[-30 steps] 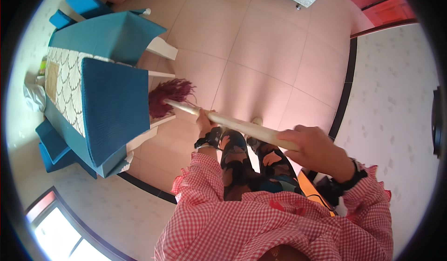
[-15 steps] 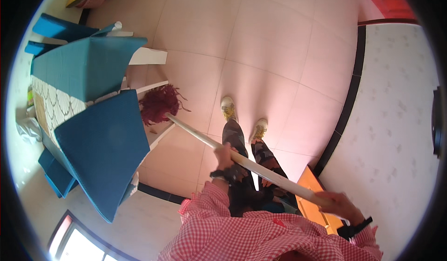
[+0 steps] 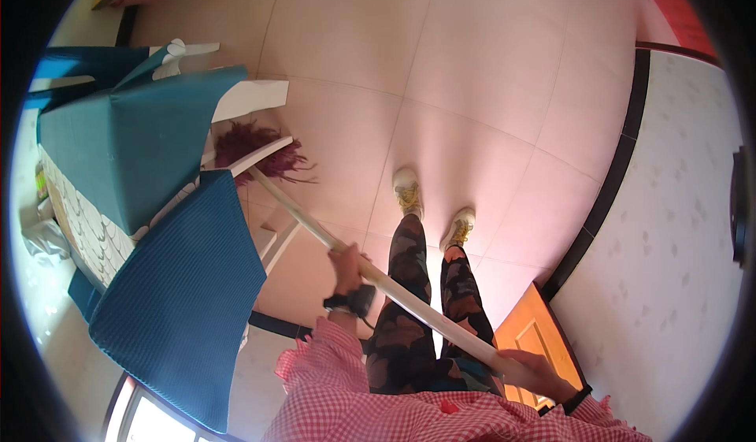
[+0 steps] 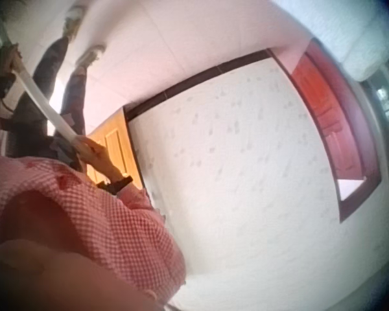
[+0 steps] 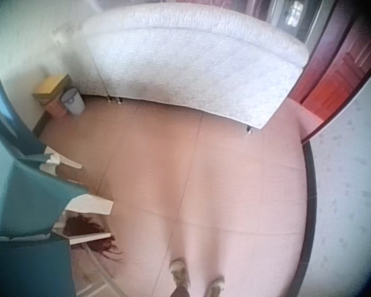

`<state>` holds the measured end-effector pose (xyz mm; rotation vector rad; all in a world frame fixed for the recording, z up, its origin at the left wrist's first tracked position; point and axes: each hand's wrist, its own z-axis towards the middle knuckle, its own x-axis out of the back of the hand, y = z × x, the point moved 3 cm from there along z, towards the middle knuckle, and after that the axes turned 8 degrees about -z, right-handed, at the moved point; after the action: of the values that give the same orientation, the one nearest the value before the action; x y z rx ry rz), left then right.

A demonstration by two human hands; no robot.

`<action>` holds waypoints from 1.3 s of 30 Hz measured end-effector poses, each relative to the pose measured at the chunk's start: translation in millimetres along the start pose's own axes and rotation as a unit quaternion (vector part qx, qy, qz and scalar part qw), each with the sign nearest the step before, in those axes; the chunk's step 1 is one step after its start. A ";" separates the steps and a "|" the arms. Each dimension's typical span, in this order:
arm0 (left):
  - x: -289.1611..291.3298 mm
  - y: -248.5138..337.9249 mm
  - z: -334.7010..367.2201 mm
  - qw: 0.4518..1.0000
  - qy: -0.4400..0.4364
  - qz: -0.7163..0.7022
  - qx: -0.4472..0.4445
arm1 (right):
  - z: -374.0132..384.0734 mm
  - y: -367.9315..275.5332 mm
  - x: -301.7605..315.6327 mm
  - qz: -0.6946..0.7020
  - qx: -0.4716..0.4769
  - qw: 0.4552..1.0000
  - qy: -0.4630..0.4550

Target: The person is mopping a tiled floor using a mop, moving chairs to clean around a dining table, and mopping the floor area underneath a bed.

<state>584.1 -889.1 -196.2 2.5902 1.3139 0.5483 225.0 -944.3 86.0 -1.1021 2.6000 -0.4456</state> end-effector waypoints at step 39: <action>-366.1 -86.2 -248.7 0.936 -0.245 -0.224 0.115 | -282.8 -79.8 247.1 -0.291 -0.024 0.913 0.286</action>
<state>222.2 -1133.8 -84.8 2.2401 1.7612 -0.3255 6.1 -1129.5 341.3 -2.0332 2.6946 -0.9634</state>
